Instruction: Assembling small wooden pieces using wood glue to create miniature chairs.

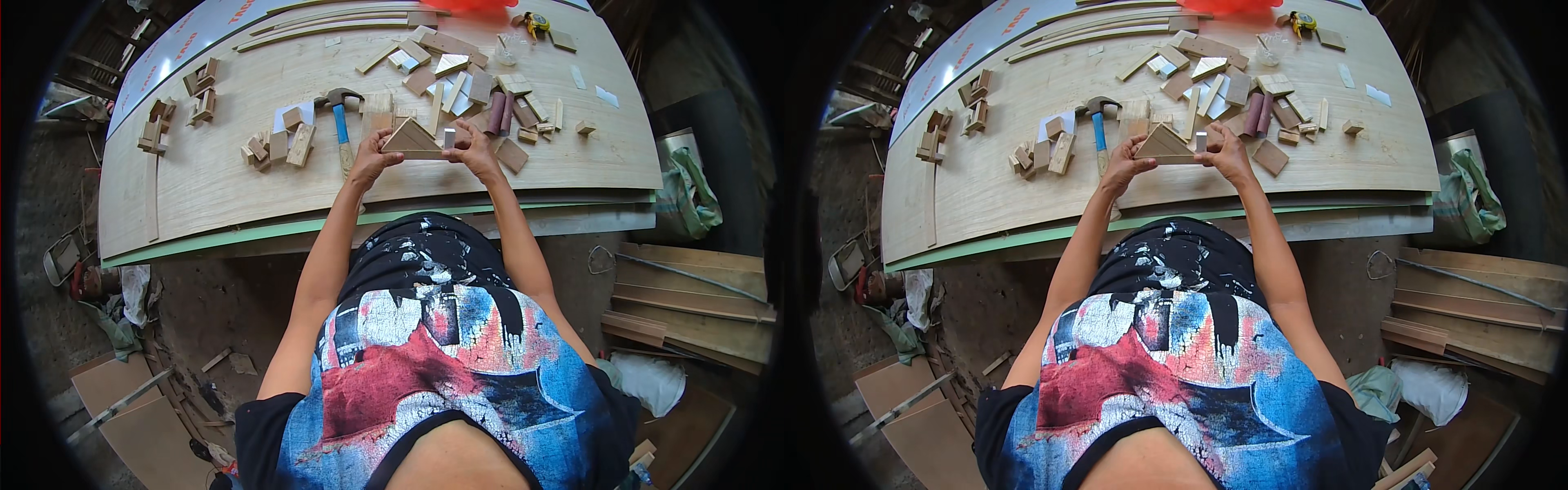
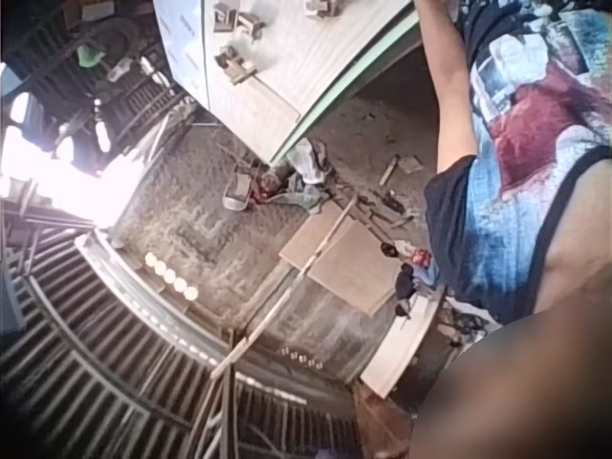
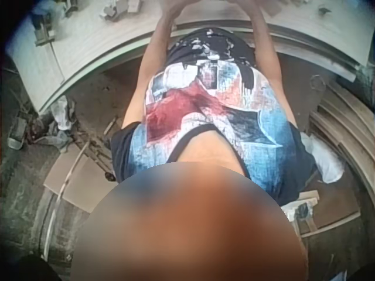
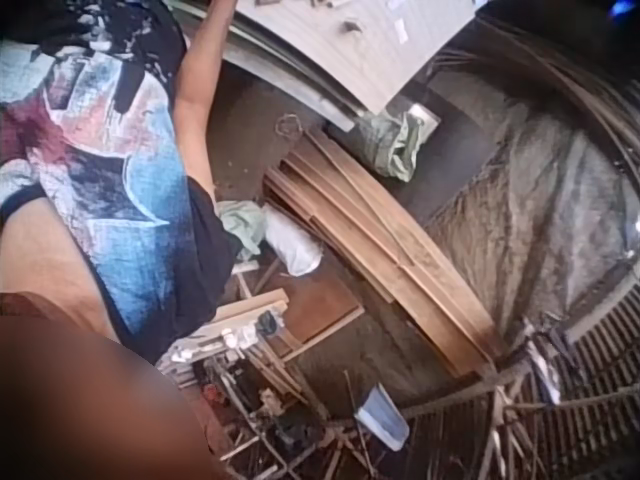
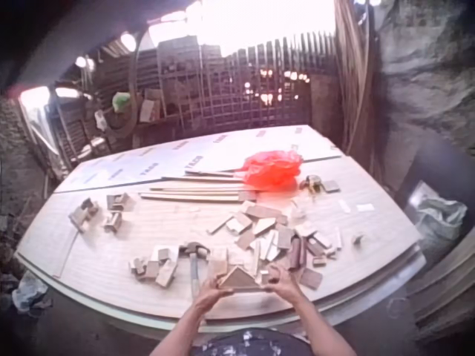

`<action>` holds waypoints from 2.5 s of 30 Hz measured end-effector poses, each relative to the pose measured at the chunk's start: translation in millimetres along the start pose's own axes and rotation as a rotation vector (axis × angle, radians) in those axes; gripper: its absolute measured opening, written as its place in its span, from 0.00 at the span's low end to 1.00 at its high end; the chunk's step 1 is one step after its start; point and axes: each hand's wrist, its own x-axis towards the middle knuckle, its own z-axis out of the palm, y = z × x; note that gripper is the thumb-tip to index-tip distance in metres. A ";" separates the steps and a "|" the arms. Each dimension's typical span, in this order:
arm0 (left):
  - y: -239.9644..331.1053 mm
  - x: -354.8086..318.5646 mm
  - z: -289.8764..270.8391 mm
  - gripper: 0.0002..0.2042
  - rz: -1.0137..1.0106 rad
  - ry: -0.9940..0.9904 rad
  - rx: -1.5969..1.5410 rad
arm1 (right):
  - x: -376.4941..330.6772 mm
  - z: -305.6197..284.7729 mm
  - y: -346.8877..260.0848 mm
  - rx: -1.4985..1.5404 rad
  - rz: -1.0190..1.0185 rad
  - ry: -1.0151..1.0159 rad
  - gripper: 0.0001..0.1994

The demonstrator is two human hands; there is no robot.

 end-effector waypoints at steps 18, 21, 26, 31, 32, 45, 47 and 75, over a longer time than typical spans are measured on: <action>-7.6 -11.0 8.5 0.27 0.277 0.120 0.824 | 4.2 4.8 15.3 -0.656 -0.529 0.088 0.30; -4.1 -15.6 9.3 0.28 0.330 0.116 0.906 | -0.4 7.7 7.9 -0.822 -0.556 0.087 0.29; -0.8 -18.4 12.6 0.29 0.367 0.092 0.900 | -1.9 2.5 12.3 -0.696 -0.666 0.080 0.30; 0.1 -19.5 12.8 0.30 0.413 0.098 0.900 | -7.5 4.7 9.3 -0.686 -0.642 0.083 0.33; -1.7 -18.7 12.1 0.30 0.427 0.094 0.900 | -6.6 5.1 9.1 -0.676 -0.659 0.087 0.33; -12.4 -13.1 8.9 0.29 0.476 0.125 1.003 | -3.5 8.7 12.3 -0.763 -0.660 0.117 0.34; -11.9 -13.6 9.1 0.29 0.464 0.132 0.997 | -2.9 9.4 13.1 -0.764 -0.650 0.113 0.34; -15.3 -16.1 12.3 0.29 0.473 0.119 1.054 | -6.5 6.6 31.5 -0.827 -0.612 0.054 0.42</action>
